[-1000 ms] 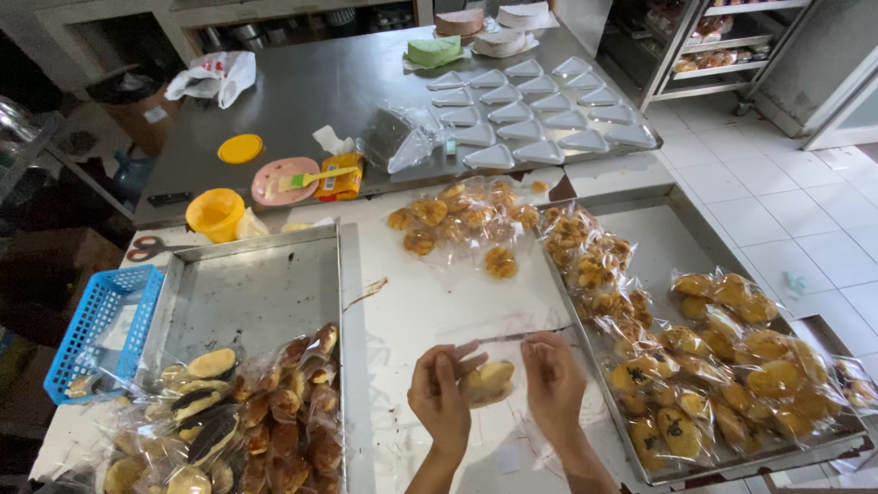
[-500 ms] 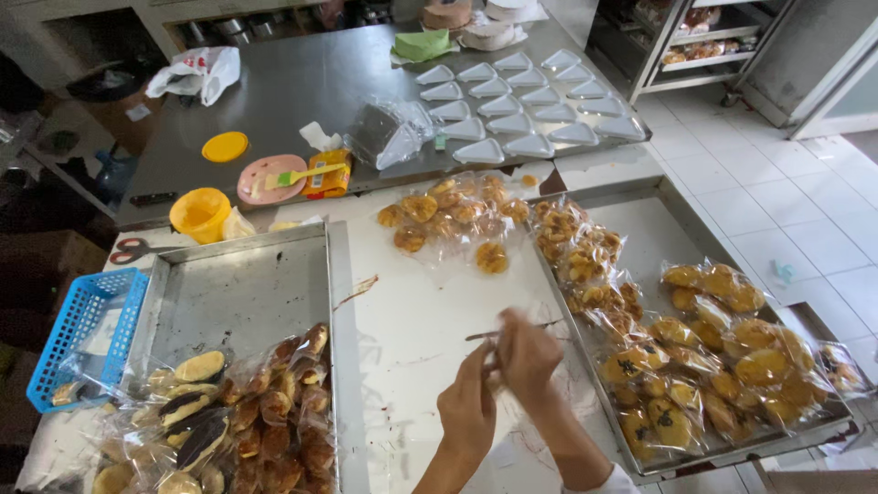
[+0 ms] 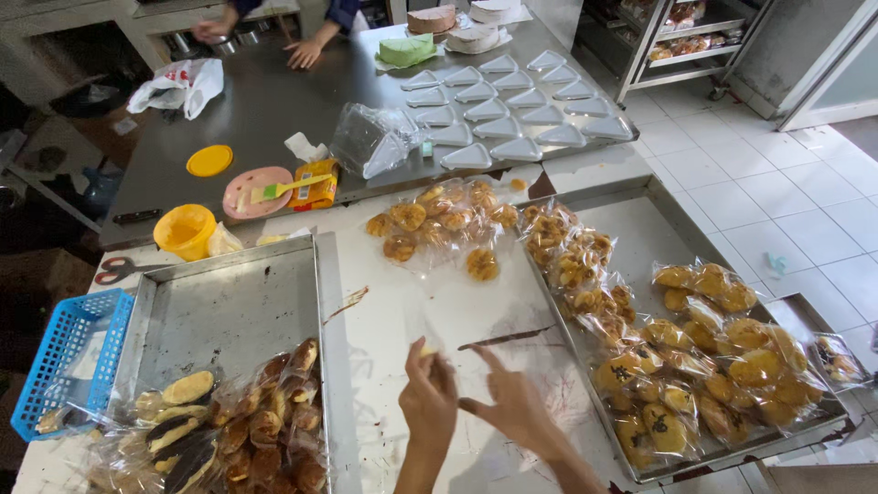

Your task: The person places individual baked items into plastic bags and seals them, working across multiple trays of products.

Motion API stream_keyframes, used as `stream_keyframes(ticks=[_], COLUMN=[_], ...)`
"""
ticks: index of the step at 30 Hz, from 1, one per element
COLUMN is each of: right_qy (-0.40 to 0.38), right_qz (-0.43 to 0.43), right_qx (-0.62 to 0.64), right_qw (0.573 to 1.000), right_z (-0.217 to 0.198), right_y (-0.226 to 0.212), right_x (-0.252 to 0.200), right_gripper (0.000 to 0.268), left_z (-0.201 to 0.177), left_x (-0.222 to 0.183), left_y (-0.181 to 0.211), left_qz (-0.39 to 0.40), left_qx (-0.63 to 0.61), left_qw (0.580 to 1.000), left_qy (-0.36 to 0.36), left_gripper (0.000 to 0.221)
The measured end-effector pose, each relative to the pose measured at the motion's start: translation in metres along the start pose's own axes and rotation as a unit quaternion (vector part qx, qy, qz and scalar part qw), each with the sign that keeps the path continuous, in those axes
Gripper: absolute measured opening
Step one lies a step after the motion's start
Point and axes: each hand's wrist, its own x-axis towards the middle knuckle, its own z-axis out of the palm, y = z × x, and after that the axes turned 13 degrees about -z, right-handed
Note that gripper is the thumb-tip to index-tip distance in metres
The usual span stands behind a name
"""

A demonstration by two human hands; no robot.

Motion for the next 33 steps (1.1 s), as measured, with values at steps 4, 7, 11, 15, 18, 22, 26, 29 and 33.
stream_keyframes(ticks=[4,7,11,15,18,22,26,29,33], right_qy=[0.092,-0.080,-0.162,-0.031,0.129,0.209,0.234,0.214,0.239], right_qz=[-0.200,-0.095,-0.045,-0.028,-0.029,-0.012,-0.021,0.038,0.009], right_qx=[0.073,0.186,0.212,0.247,0.230,0.169,0.066,0.058,0.048], right_qw=[0.973,0.975,0.963,0.968,0.964,0.963,0.970,0.974,0.970], right_z=[0.022,0.011,-0.001,-0.004,-0.008,-0.013,-0.007,-0.003,-0.011], right_y=[0.016,0.041,0.043,0.038,0.030,0.029,0.045,0.065,0.084], right_x=[0.006,0.010,0.001,-0.002,-0.010,-0.010,-0.003,0.001,0.003], right_gripper=[0.029,0.025,0.031,0.027,0.018,0.020,0.023,0.028,0.033], left_z=[-0.018,-0.032,-0.025,-0.022,-0.017,-0.010,0.025,0.058,0.112], left_x=[-0.013,0.011,0.021,0.010,0.008,0.011,0.013,0.006,-0.011], left_y=[0.044,0.048,0.015,0.010,0.013,0.010,0.008,-0.001,-0.037], left_qz=[0.076,0.233,-0.140,-0.171,-0.154,-0.053,-0.217,-0.274,-0.249], left_qx=[-0.099,-0.014,-0.337,-0.295,-0.287,-0.135,-0.173,-0.352,-0.421], left_qw=[0.992,0.959,0.908,0.922,0.931,0.984,0.947,0.874,0.861], left_qy=[-0.028,0.163,-0.208,-0.182,-0.162,-0.103,-0.164,-0.190,-0.137], left_gripper=[0.055,0.053,0.019,0.028,0.026,0.024,0.027,0.031,0.034])
